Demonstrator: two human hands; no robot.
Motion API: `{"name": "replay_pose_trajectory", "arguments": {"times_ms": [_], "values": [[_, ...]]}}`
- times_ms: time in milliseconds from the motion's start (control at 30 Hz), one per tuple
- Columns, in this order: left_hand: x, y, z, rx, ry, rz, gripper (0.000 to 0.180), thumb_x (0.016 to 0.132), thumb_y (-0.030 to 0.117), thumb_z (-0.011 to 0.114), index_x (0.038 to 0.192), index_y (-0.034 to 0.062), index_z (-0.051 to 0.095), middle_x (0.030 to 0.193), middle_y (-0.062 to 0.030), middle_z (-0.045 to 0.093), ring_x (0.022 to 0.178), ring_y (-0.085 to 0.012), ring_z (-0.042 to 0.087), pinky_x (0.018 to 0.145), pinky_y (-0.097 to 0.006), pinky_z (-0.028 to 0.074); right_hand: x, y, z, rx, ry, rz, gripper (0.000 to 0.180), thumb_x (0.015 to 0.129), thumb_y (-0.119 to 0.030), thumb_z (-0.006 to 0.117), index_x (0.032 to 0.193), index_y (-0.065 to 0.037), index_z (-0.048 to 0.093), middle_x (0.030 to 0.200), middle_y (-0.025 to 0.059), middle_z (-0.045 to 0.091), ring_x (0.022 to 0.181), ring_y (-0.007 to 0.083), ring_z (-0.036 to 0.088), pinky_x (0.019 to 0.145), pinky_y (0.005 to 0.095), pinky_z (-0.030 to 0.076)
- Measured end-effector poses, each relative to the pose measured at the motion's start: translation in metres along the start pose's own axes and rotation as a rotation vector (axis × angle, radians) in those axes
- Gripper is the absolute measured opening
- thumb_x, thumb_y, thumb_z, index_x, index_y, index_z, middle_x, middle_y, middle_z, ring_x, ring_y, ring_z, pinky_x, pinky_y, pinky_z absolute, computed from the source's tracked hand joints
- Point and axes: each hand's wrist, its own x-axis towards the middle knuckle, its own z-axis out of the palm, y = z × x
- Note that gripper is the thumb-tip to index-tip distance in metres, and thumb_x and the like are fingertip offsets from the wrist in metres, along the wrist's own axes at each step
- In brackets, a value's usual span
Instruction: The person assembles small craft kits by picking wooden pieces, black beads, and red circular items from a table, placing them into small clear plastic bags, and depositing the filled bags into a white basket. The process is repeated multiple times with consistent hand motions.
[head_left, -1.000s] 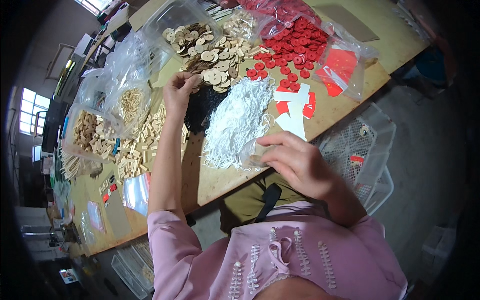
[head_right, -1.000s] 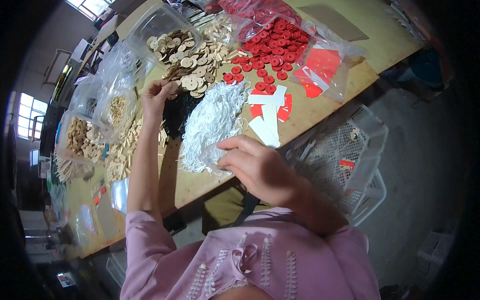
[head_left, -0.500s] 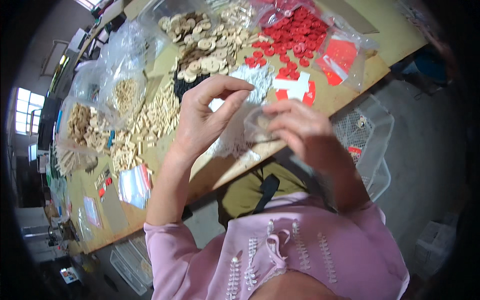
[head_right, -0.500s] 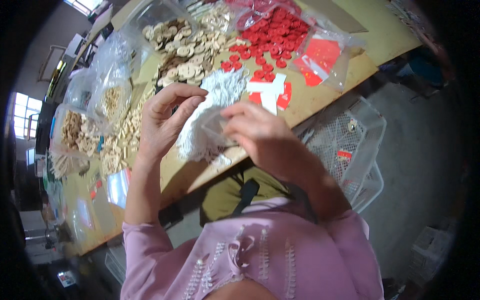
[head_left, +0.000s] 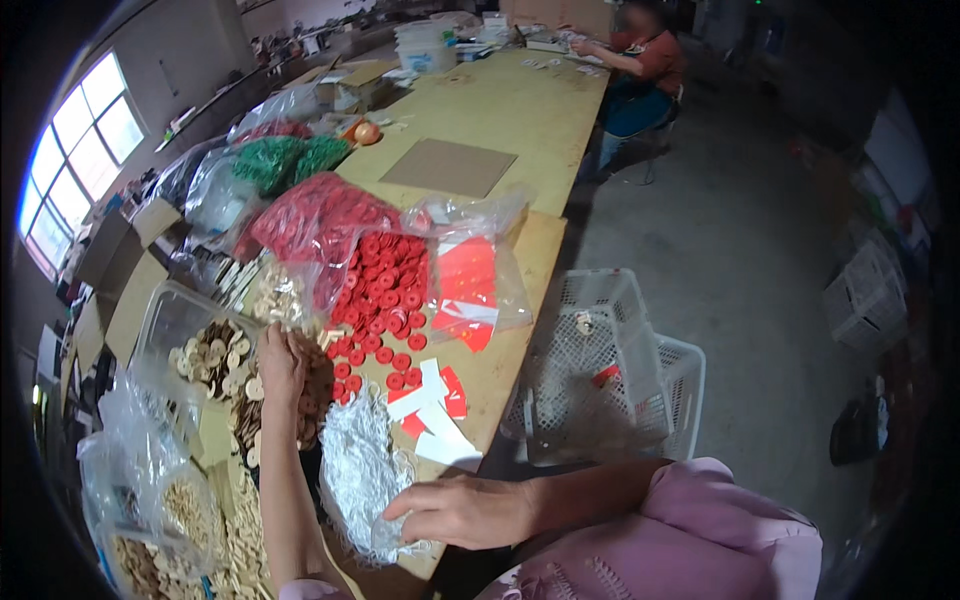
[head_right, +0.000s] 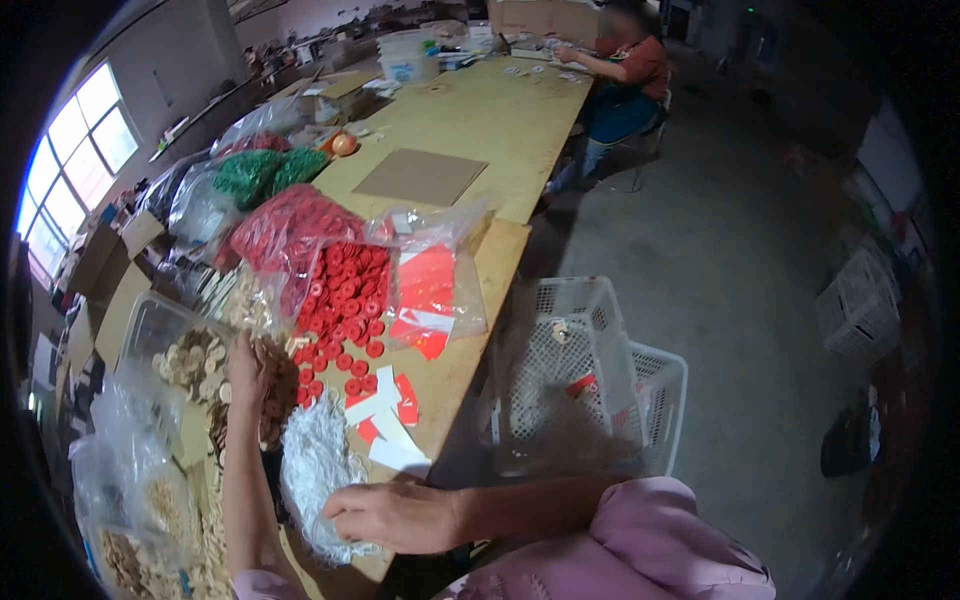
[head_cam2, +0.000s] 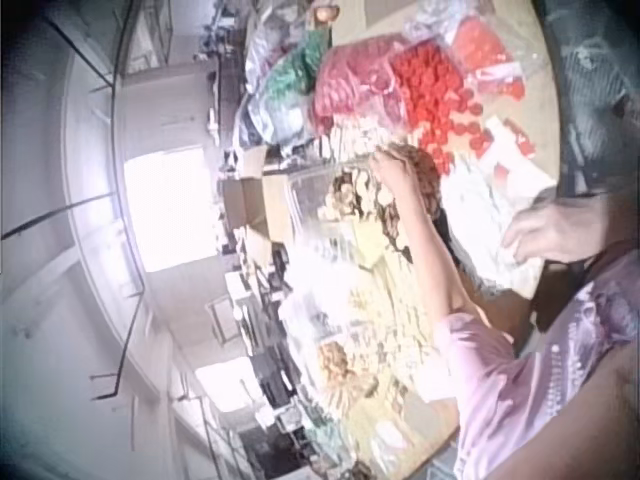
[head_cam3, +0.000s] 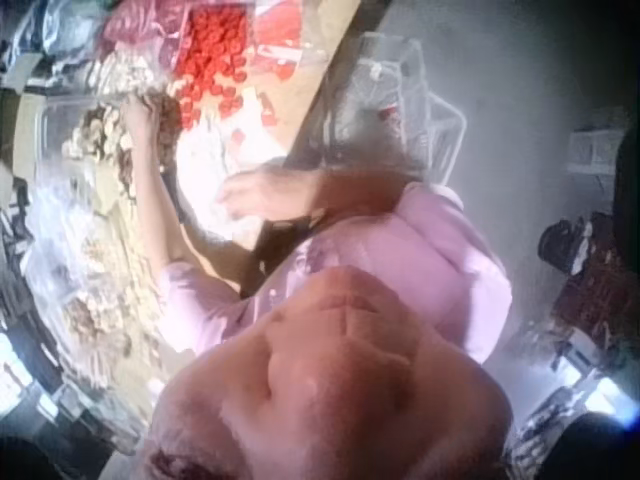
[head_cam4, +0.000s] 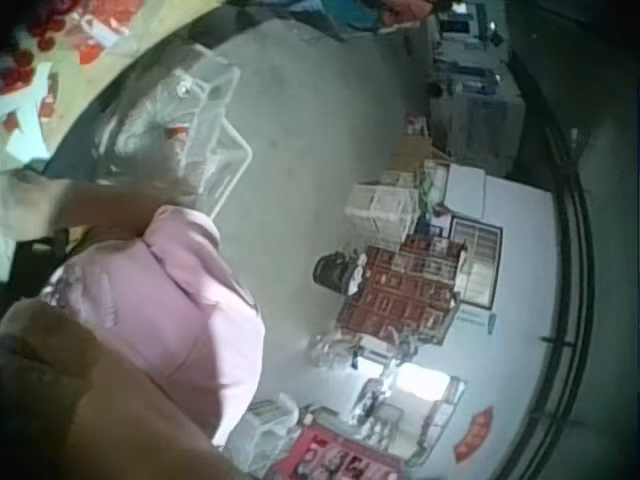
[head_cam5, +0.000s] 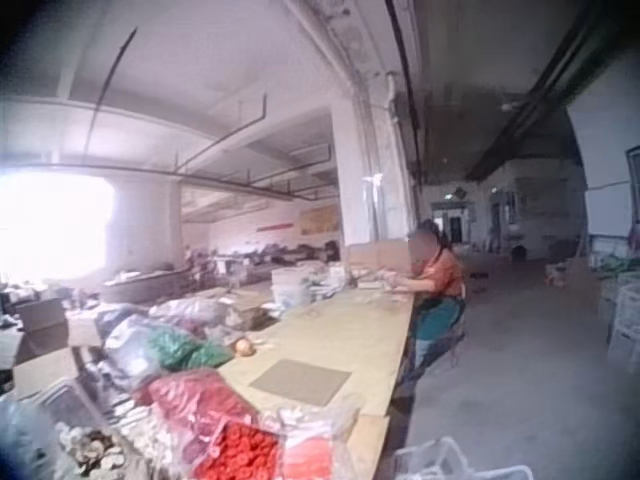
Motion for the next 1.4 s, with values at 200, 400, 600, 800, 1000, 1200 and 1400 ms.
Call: {"name": "replay_pose_trajectory", "arguments": {"times_ms": [200, 400, 600, 800, 1000, 1200, 1400], "values": [[0.011, 0.024, 0.025, 0.098, -0.094, -0.124, 0.037, 0.103, 0.031, 0.057, 0.122, -0.0004, 0.056, 0.117, -0.0287, 0.060, 0.110, -0.0480, 0.058, 0.095, -0.054, 0.048, -0.001, 0.004, -0.007, -0.028, 0.001, 0.045, 0.013, 0.098, -0.006, 0.061, 0.108, -0.001, 0.068, 0.135, 0.0169, 0.058, 0.110, 0.0333, 0.068, 0.092, 0.0413, 0.057], [-0.004, 0.000, 0.005, 0.153, -0.160, -0.071, 0.039, 0.091, 0.026, 0.067, 0.118, -0.0003, 0.058, 0.108, -0.0243, 0.064, 0.100, -0.0445, 0.061, 0.089, -0.053, 0.049, -0.003, 0.006, -0.002, 0.033, 0.058, 0.011, 0.012, 0.097, -0.006, 0.060, 0.105, 0.003, 0.060, 0.129, 0.0187, 0.060, 0.107, 0.0342, 0.068, 0.089, 0.0403, 0.056], [-0.013, 0.000, -0.031, -0.286, -0.476, -0.039, 0.044, 0.089, 0.031, 0.075, 0.120, 0.0013, 0.064, 0.106, -0.0163, 0.071, 0.098, -0.0239, 0.067, 0.089, -0.038, 0.054, -0.002, -0.001, -0.013, -0.126, 0.075, 0.022, 0.017, 0.085, 0.002, 0.067, 0.102, -0.001, 0.070, 0.117, 0.0177, 0.068, 0.103, 0.0334, 0.071, 0.088, 0.0399, 0.058], [-0.036, 0.022, -0.089, -0.802, -0.606, -0.119, 0.047, 0.095, -0.001, 0.060, 0.141, 0.0025, 0.054, 0.136, -0.0113, 0.066, 0.129, -0.0184, 0.062, 0.114, -0.034, 0.045, -0.006, -0.015, -0.015, -0.135, 0.021, 0.104, 0.019, 0.083, 0.005, 0.074, 0.100, -0.001, 0.072, 0.119, 0.0145, 0.069, 0.104, 0.0314, 0.070, 0.088, 0.0378, 0.058], [-0.066, 0.007, -0.100, -0.165, -0.405, -0.107, 0.028, 0.089, 0.001, 0.065, 0.113, 0.0115, 0.075, 0.113, -0.0089, 0.073, 0.105, -0.0306, 0.068, 0.091, -0.040, 0.055, -0.012, -0.020, -0.023, -0.145, 0.033, 0.152, 0.017, 0.085, 0.008, 0.068, 0.100, -0.001, 0.071, 0.121, 0.0153, 0.070, 0.103, 0.0322, 0.071, 0.086, 0.0380, 0.058], [-0.057, 0.047, -0.074, -0.287, -0.253, -0.003, 0.028, 0.086, 0.013, 0.076, 0.114, 0.0108, 0.073, 0.113, -0.0130, 0.069, 0.102, -0.0342, 0.068, 0.089, -0.044, 0.056, -0.004, -0.023, -0.026, -0.145, 0.098, 0.145, 0.017, 0.085, 0.010, 0.067, 0.099, 0.000, 0.070, 0.118, 0.0157, 0.070, 0.101, 0.0323, 0.072, 0.084, 0.0379, 0.059], [-0.054, 0.047, -0.055, -0.183, -0.320, -0.024, 0.024, 0.084, 0.011, 0.081, 0.105, 0.0070, 0.069, 0.089, -0.0095, 0.072, 0.084, -0.0268, 0.071, 0.079, -0.039, 0.057, 0.004, -0.012, -0.023, -0.199, 0.111, 0.084, 0.018, 0.085, 0.010, 0.071, 0.099, -0.001, 0.070, 0.118, 0.0146, 0.071, 0.099, 0.0316, 0.072, 0.082, 0.0370, 0.059]]}}
